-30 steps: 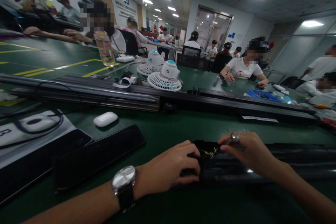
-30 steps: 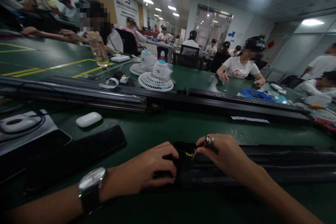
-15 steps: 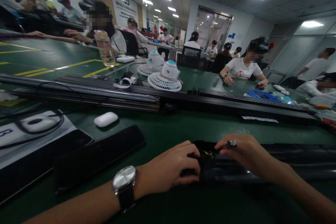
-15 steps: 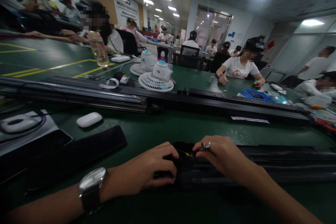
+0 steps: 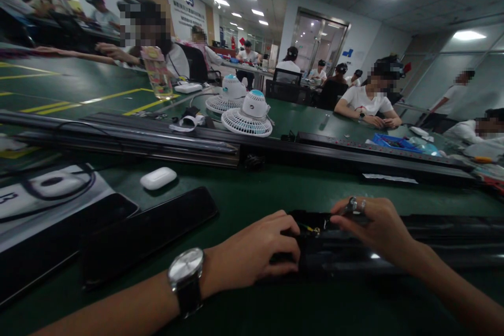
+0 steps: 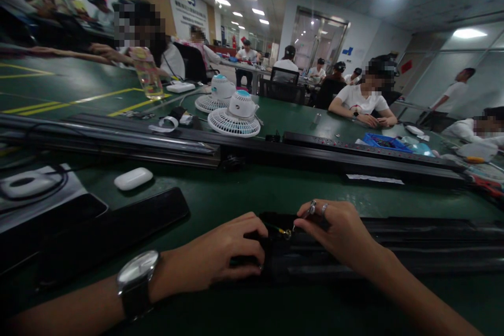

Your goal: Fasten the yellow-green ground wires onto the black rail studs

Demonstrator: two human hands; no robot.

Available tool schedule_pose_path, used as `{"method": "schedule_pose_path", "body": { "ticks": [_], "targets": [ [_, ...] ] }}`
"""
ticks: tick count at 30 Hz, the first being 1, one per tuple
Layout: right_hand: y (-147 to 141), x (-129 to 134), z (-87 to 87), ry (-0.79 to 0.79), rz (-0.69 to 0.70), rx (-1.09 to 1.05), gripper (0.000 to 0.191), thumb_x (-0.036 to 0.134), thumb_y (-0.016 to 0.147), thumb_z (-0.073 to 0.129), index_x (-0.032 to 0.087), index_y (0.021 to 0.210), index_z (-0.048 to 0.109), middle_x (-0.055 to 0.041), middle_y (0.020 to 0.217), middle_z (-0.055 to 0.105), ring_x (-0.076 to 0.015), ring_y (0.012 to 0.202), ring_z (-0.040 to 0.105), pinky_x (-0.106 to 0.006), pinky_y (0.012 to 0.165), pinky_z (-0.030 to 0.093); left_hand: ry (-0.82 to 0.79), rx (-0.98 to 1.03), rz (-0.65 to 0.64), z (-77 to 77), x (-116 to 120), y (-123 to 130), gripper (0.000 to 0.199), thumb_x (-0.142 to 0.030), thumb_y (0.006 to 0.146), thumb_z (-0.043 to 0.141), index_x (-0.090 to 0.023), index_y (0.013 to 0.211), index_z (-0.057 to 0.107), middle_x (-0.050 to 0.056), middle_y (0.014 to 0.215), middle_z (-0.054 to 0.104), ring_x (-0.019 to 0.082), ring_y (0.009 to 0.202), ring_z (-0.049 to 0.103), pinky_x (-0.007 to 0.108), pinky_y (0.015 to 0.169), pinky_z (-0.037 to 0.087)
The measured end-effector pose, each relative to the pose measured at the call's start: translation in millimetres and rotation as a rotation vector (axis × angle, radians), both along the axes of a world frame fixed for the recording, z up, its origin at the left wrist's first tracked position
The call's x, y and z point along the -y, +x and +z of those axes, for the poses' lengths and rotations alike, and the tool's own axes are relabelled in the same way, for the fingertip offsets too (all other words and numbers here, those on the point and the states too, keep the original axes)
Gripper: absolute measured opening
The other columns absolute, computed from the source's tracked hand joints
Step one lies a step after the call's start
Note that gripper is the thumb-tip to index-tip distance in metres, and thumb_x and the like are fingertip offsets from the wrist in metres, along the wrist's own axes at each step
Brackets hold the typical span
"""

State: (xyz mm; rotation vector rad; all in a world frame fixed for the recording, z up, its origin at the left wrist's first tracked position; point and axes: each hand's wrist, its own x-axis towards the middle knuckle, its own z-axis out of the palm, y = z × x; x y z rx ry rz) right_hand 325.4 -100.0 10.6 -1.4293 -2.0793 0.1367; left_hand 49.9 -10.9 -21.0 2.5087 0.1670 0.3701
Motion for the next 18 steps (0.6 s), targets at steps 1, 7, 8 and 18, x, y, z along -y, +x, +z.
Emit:
{"method": "schedule_pose_path", "body": {
  "ticks": [1, 7, 8, 18],
  "targets": [
    [-1.0, 0.4, -1.1, 0.002, -0.004, -0.011, 0.01, 0.028, 0.094, 0.067, 0.02, 0.091, 0.073, -0.0008, 0.076, 0.077, -0.0156, 0.062, 0.072, -0.025, 0.058, 0.054, 0.004, 0.0, -0.001, -0.2, 0.0, 0.0, 0.009, -0.027, 0.093, 0.071, -0.024, 0.102, 0.071, 0.005, 0.121, 0.058, 0.021, 0.112, 0.055, 0.034, 0.095, 0.051],
    [-7.1, 1.5, -5.7, 0.02, -0.002, -0.041, 0.012, 0.026, 0.094, 0.066, 0.019, 0.087, 0.074, -0.0018, 0.077, 0.078, -0.0158, 0.065, 0.074, -0.024, 0.06, 0.056, 0.019, 0.005, -0.004, -1.6, 0.5, 0.4, 0.009, -0.026, 0.093, 0.07, -0.023, 0.102, 0.07, 0.006, 0.121, 0.058, 0.021, 0.112, 0.055, 0.034, 0.095, 0.051],
    [-7.7, 1.4, -6.3, 0.025, 0.001, -0.04, 0.012, 0.025, 0.094, 0.066, 0.019, 0.087, 0.073, -0.002, 0.077, 0.078, -0.0158, 0.065, 0.074, -0.024, 0.06, 0.056, 0.017, -0.001, -0.001, -1.6, 0.5, 0.5, 0.009, -0.027, 0.093, 0.07, -0.023, 0.102, 0.07, 0.006, 0.121, 0.058, 0.021, 0.112, 0.054, 0.034, 0.095, 0.05],
    [-7.0, 0.5, -8.1, 0.028, 0.054, -0.015, 0.011, 0.025, 0.096, 0.065, 0.02, 0.091, 0.073, -0.0017, 0.081, 0.078, -0.0162, 0.069, 0.073, -0.027, 0.066, 0.056, -0.007, 0.033, 0.0, -3.4, -0.1, 0.7, 0.009, -0.026, 0.092, 0.072, -0.023, 0.1, 0.071, 0.006, 0.118, 0.059, 0.02, 0.109, 0.056, 0.034, 0.093, 0.051]
  ]
}}
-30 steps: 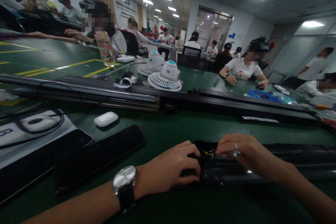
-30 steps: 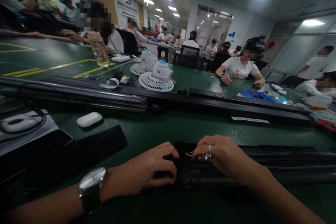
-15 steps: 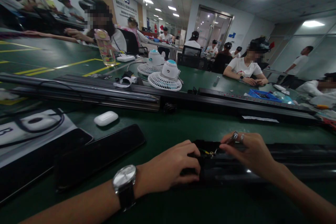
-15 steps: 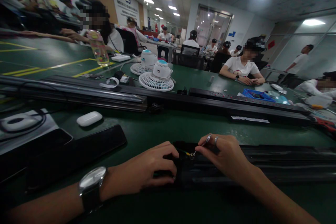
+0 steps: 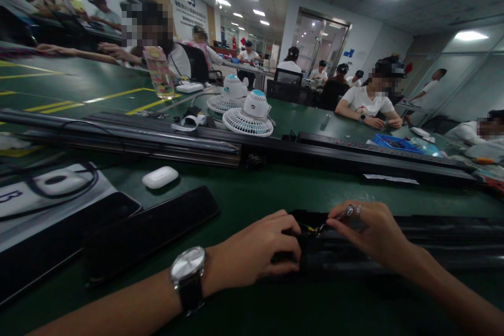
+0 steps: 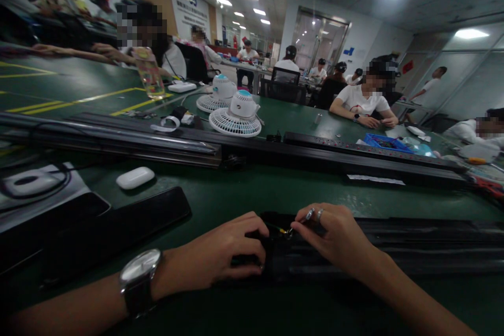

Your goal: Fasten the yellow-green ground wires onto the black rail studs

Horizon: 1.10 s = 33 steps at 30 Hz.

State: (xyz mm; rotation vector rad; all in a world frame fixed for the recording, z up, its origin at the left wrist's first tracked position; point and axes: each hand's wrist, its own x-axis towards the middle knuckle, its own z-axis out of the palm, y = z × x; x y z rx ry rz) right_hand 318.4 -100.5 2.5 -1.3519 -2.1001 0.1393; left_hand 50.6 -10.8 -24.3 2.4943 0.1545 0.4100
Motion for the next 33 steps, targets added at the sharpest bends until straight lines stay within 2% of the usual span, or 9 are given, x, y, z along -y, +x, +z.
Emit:
{"method": "schedule_pose_path", "body": {
  "ticks": [6, 13, 16, 23, 27, 33],
  "targets": [
    [1, -1, -1.9, -0.044, 0.027, 0.036, 0.011, 0.024, 0.098, 0.062, 0.02, 0.094, 0.072, -0.0023, 0.087, 0.078, -0.0167, 0.076, 0.074, -0.027, 0.07, 0.054, 0.006, -0.019, -0.003, 3.5, 0, 1, 0.011, -0.028, 0.092, 0.072, -0.022, 0.101, 0.07, 0.006, 0.118, 0.059, 0.02, 0.109, 0.055, 0.034, 0.093, 0.051],
    [11, 1, 17.4, -0.157, 0.174, 0.169, 0.018, 0.022, 0.105, 0.05, 0.022, 0.11, 0.068, -0.0045, 0.099, 0.075, -0.0178, 0.088, 0.07, -0.031, 0.079, 0.052, 0.034, -0.044, -0.014, 1.7, -1, 0, 0.007, -0.025, 0.093, 0.071, -0.024, 0.1, 0.072, 0.006, 0.122, 0.058, 0.02, 0.112, 0.054, 0.034, 0.094, 0.051],
    [14, 0, 18.5, -0.127, 0.126, 0.122, 0.015, 0.023, 0.103, 0.055, 0.022, 0.108, 0.069, -0.0037, 0.095, 0.076, -0.017, 0.085, 0.071, -0.029, 0.076, 0.053, 0.032, -0.051, -0.011, -0.2, -1, -1, 0.01, -0.024, 0.092, 0.071, -0.024, 0.101, 0.072, 0.006, 0.125, 0.057, 0.021, 0.115, 0.053, 0.034, 0.095, 0.051],
    [7, -1, 9.4, -0.105, -0.024, 0.024, 0.012, 0.027, 0.096, 0.063, 0.023, 0.096, 0.074, -0.0012, 0.087, 0.079, -0.0167, 0.074, 0.074, -0.026, 0.068, 0.055, 0.006, -0.028, -0.011, 5.4, 0, -1, 0.009, -0.026, 0.092, 0.072, -0.023, 0.1, 0.072, 0.006, 0.121, 0.059, 0.021, 0.113, 0.055, 0.033, 0.094, 0.051],
    [4, 0, 8.2, -0.108, -0.026, 0.014, 0.012, 0.028, 0.096, 0.063, 0.022, 0.094, 0.074, -0.0022, 0.087, 0.079, -0.0174, 0.076, 0.075, -0.026, 0.069, 0.057, 0.012, -0.034, -0.004, 4.0, 0, -1, 0.015, -0.029, 0.092, 0.073, -0.023, 0.105, 0.071, 0.007, 0.121, 0.059, 0.021, 0.113, 0.055, 0.035, 0.096, 0.05],
    [4, 0, 5.7, -0.125, 0.017, 0.048, 0.012, 0.026, 0.097, 0.063, 0.022, 0.095, 0.074, -0.0022, 0.089, 0.079, -0.0168, 0.076, 0.074, -0.026, 0.071, 0.055, 0.008, -0.037, 0.006, 2.6, 1, 0, 0.008, -0.028, 0.092, 0.072, -0.023, 0.098, 0.072, 0.005, 0.121, 0.059, 0.02, 0.112, 0.055, 0.034, 0.094, 0.05]
  ]
}}
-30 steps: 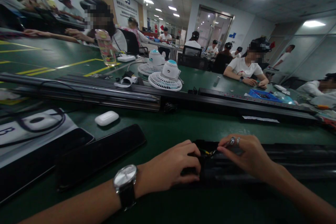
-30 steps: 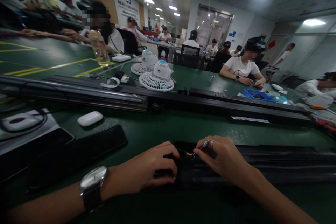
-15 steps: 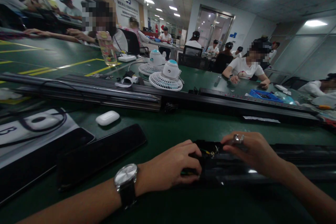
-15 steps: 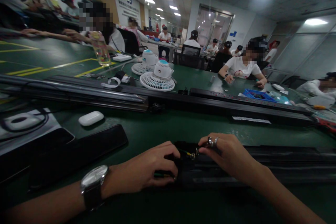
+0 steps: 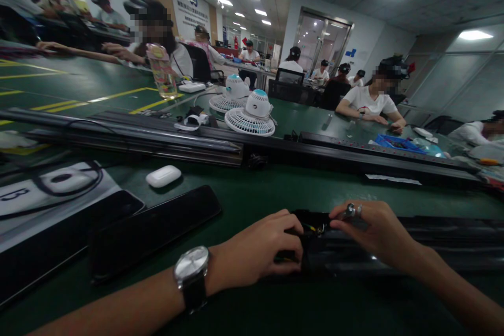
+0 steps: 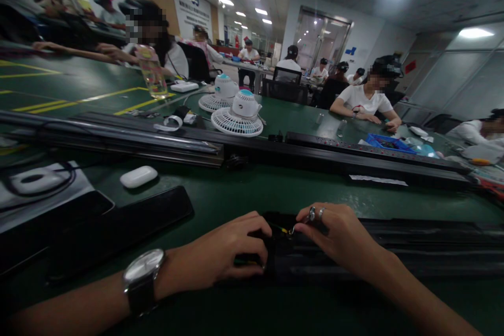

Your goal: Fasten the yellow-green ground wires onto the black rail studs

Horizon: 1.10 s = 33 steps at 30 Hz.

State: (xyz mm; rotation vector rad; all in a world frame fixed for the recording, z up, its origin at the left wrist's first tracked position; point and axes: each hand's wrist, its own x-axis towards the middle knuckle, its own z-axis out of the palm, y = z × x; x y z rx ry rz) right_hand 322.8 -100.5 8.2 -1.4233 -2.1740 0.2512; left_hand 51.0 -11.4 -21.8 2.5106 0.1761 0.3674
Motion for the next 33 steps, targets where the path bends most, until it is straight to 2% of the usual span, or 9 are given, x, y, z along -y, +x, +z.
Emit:
{"method": "schedule_pose_path", "body": {
  "ticks": [4, 8, 10, 14, 18, 23, 27, 33],
  "targets": [
    [0, 0, 2.2, -0.036, 0.054, 0.03, 0.015, 0.024, 0.1, 0.059, 0.02, 0.103, 0.073, -0.0037, 0.093, 0.077, -0.0173, 0.082, 0.073, -0.028, 0.074, 0.054, 0.001, -0.007, -0.011, 3.2, -1, 1, 0.007, -0.024, 0.091, 0.073, -0.024, 0.098, 0.074, 0.005, 0.123, 0.058, 0.021, 0.114, 0.054, 0.033, 0.095, 0.05],
    [1, 1, 9.0, -0.057, 0.094, 0.079, 0.02, 0.024, 0.103, 0.052, 0.021, 0.107, 0.072, -0.0049, 0.095, 0.076, -0.019, 0.086, 0.072, -0.031, 0.077, 0.053, 0.01, -0.044, -0.032, 7.4, -2, -1, 0.017, -0.017, 0.089, 0.073, -0.028, 0.102, 0.075, 0.004, 0.127, 0.057, 0.021, 0.115, 0.053, 0.034, 0.096, 0.05],
    [1, 1, 11.7, -0.051, 0.08, 0.07, 0.019, 0.024, 0.102, 0.053, 0.021, 0.107, 0.072, -0.0046, 0.095, 0.076, -0.0192, 0.086, 0.072, -0.032, 0.077, 0.053, 0.01, -0.04, -0.043, 8.2, -3, -1, 0.022, -0.016, 0.089, 0.072, -0.029, 0.107, 0.074, 0.004, 0.128, 0.056, 0.021, 0.116, 0.053, 0.035, 0.098, 0.049],
    [2, 1, 13.1, -0.02, 0.025, 0.029, 0.017, 0.024, 0.101, 0.056, 0.021, 0.104, 0.072, -0.004, 0.093, 0.077, -0.0187, 0.084, 0.073, -0.031, 0.076, 0.054, -0.022, -0.002, -0.03, 6.5, -2, -1, 0.031, -0.026, 0.091, 0.074, -0.027, 0.121, 0.067, 0.006, 0.125, 0.058, 0.022, 0.114, 0.054, 0.037, 0.099, 0.048],
    [1, 1, 11.1, -0.008, 0.0, 0.029, 0.015, 0.025, 0.1, 0.058, 0.021, 0.102, 0.072, -0.0032, 0.09, 0.077, -0.0185, 0.082, 0.073, -0.031, 0.074, 0.054, -0.027, 0.012, -0.019, 5.0, -1, 0, 0.025, -0.024, 0.091, 0.073, -0.024, 0.114, 0.065, 0.006, 0.122, 0.059, 0.021, 0.112, 0.055, 0.036, 0.096, 0.048],
    [0, 2, 8.3, -0.004, -0.004, 0.023, 0.014, 0.025, 0.099, 0.059, 0.021, 0.102, 0.072, -0.0021, 0.09, 0.077, -0.0179, 0.081, 0.073, -0.031, 0.074, 0.054, -0.064, 0.019, 0.003, 6.9, 0, 2, 0.033, -0.018, 0.086, 0.076, -0.022, 0.114, 0.059, 0.004, 0.115, 0.061, 0.019, 0.106, 0.055, 0.032, 0.089, 0.049],
    [-1, 2, 7.7, -0.004, 0.0, 0.032, 0.016, 0.024, 0.098, 0.058, 0.022, 0.101, 0.073, -0.003, 0.093, 0.078, -0.0192, 0.083, 0.074, -0.032, 0.076, 0.055, 0.023, -0.023, -0.024, 10.4, 1, 0, 0.013, -0.017, 0.089, 0.073, -0.021, 0.097, 0.065, 0.004, 0.12, 0.059, 0.019, 0.108, 0.055, 0.031, 0.09, 0.048],
    [-4, 0, 9.3, 0.009, -0.006, 0.017, 0.014, 0.025, 0.097, 0.06, 0.022, 0.099, 0.073, -0.0028, 0.091, 0.079, -0.02, 0.084, 0.075, -0.034, 0.077, 0.055, 0.258, -0.064, -0.014, 18.9, 0, 0, 0.019, -0.029, 0.085, 0.08, -0.023, 0.1, 0.068, 0.004, 0.121, 0.061, 0.022, 0.107, 0.056, 0.037, 0.091, 0.045]
  ]
}}
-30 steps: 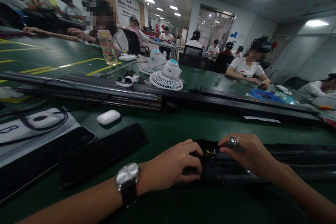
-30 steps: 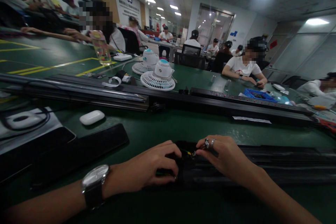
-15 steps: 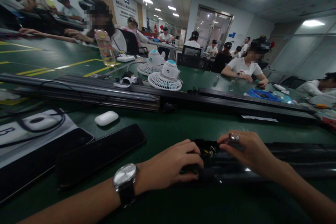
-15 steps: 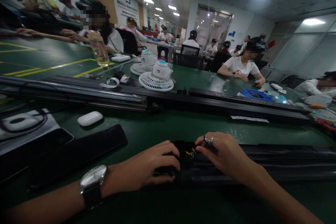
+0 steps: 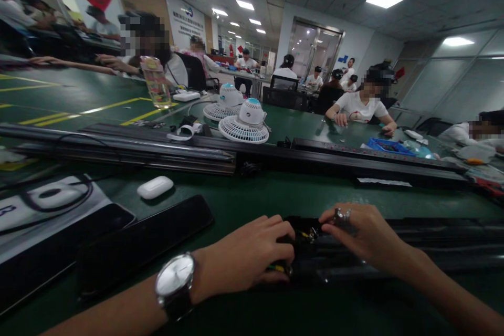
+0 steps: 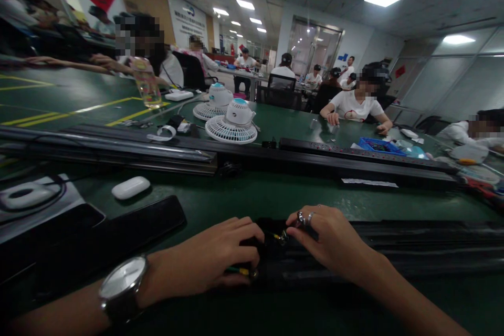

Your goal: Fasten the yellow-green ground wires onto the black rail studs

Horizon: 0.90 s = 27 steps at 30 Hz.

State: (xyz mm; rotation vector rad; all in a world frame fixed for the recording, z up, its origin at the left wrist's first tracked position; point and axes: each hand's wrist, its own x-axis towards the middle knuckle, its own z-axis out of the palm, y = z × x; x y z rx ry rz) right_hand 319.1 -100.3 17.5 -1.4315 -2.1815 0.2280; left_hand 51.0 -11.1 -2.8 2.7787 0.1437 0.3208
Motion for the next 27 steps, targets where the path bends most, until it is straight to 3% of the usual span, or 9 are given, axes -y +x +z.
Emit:
{"method": "schedule_pose_path", "body": {
  "ticks": [7, 12, 17, 23, 27],
  "targets": [
    [0, -1, 2.1, 0.0, -0.012, 0.008, 0.016, 0.025, 0.098, 0.057, 0.021, 0.1, 0.073, -0.0033, 0.092, 0.078, -0.0206, 0.086, 0.075, -0.034, 0.079, 0.054, 0.11, 0.019, -0.018, 10.2, 3, 9, 0.008, -0.024, 0.086, 0.079, -0.022, 0.09, 0.072, 0.003, 0.119, 0.063, 0.022, 0.106, 0.057, 0.036, 0.088, 0.042],
    [0, -1, 2.0, 0.0, 0.003, 0.016, 0.017, 0.025, 0.099, 0.057, 0.02, 0.101, 0.073, -0.0043, 0.096, 0.078, -0.0214, 0.089, 0.074, -0.034, 0.081, 0.053, 0.07, -0.055, -0.047, 16.3, 2, 7, 0.02, -0.013, 0.083, 0.079, -0.027, 0.096, 0.074, 0.002, 0.126, 0.061, 0.023, 0.115, 0.055, 0.036, 0.094, 0.043],
    [0, 0, 8.7, -0.025, -0.027, -0.001, 0.014, 0.024, 0.098, 0.059, 0.021, 0.098, 0.073, -0.0024, 0.092, 0.078, -0.0199, 0.086, 0.074, -0.032, 0.08, 0.052, 0.029, -0.064, -0.033, 14.0, 0, 7, 0.03, -0.023, 0.081, 0.083, -0.028, 0.109, 0.071, 0.003, 0.123, 0.062, 0.021, 0.108, 0.058, 0.034, 0.09, 0.045],
    [0, -1, 12.7, -0.085, -0.121, 0.09, 0.017, 0.025, 0.098, 0.057, 0.022, 0.093, 0.073, -0.0009, 0.082, 0.075, -0.0193, 0.076, 0.07, -0.03, 0.07, 0.048, 0.152, -0.05, -0.004, 12.3, 3, 13, 0.018, -0.028, 0.082, 0.083, -0.023, 0.094, 0.07, 0.004, 0.121, 0.062, 0.022, 0.105, 0.058, 0.035, 0.09, 0.043],
    [1, -2, 9.0, -0.087, -0.106, 0.133, 0.017, 0.025, 0.098, 0.057, 0.022, 0.096, 0.074, -0.0017, 0.084, 0.075, -0.0194, 0.076, 0.07, -0.031, 0.071, 0.047, 0.115, -0.058, -0.029, 18.6, 4, 11, 0.017, -0.018, 0.08, 0.083, -0.024, 0.093, 0.073, 0.002, 0.126, 0.061, 0.022, 0.111, 0.056, 0.035, 0.095, 0.043]
  ]
}}
